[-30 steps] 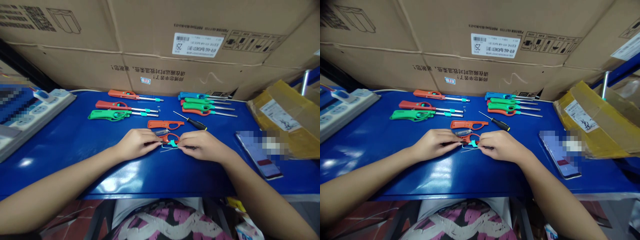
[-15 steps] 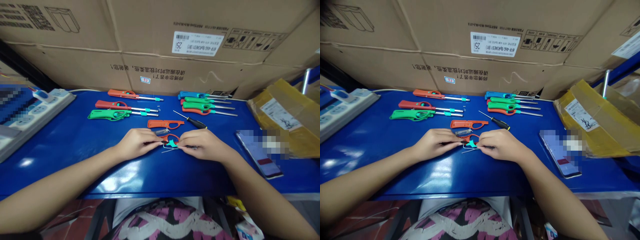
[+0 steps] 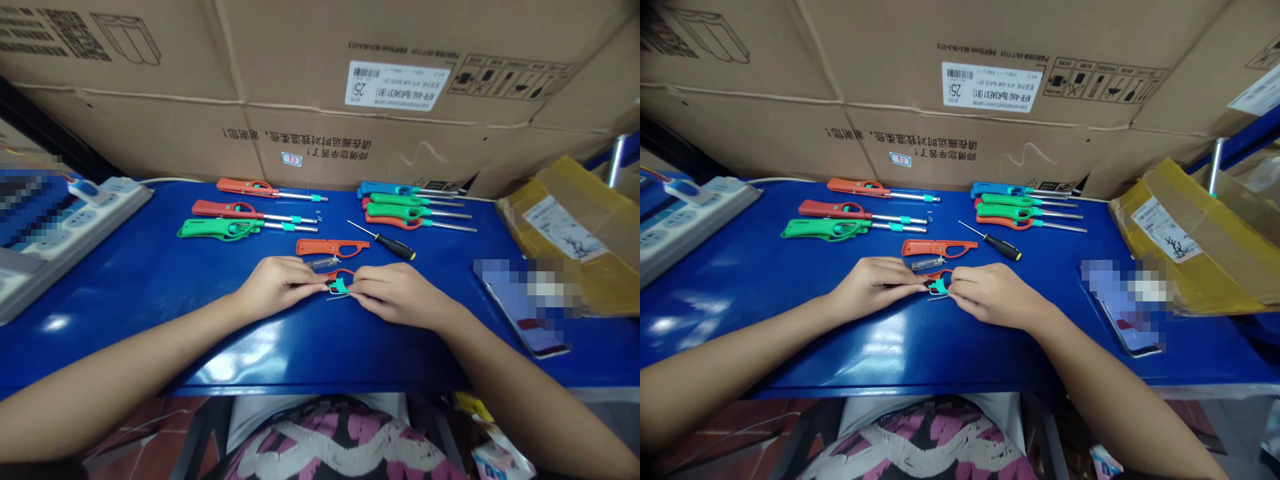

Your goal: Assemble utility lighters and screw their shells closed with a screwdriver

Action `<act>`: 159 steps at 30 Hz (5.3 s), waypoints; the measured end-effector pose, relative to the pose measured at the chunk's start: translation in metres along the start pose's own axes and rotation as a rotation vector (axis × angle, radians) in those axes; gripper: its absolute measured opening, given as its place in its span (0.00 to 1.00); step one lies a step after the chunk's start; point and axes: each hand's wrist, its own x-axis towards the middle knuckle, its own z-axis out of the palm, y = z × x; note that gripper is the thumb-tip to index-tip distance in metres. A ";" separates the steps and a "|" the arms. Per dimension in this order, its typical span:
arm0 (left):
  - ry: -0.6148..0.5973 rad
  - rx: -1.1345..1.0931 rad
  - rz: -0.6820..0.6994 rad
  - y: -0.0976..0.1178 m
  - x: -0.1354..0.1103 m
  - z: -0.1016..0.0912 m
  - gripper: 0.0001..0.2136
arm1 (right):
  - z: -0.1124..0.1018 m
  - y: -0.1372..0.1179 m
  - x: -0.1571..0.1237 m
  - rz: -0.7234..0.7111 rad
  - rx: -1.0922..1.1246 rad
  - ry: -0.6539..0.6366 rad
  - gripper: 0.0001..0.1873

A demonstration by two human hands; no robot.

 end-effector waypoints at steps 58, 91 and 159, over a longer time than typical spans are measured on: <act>-0.195 0.243 -0.070 -0.001 0.000 0.002 0.14 | 0.010 0.007 0.006 0.106 -0.137 0.096 0.12; -0.229 0.229 0.004 -0.001 0.001 0.003 0.16 | 0.009 0.003 0.006 0.095 -0.138 0.092 0.12; -0.354 0.470 0.012 0.000 0.004 -0.013 0.18 | -0.027 0.029 -0.013 0.383 0.137 -0.146 0.10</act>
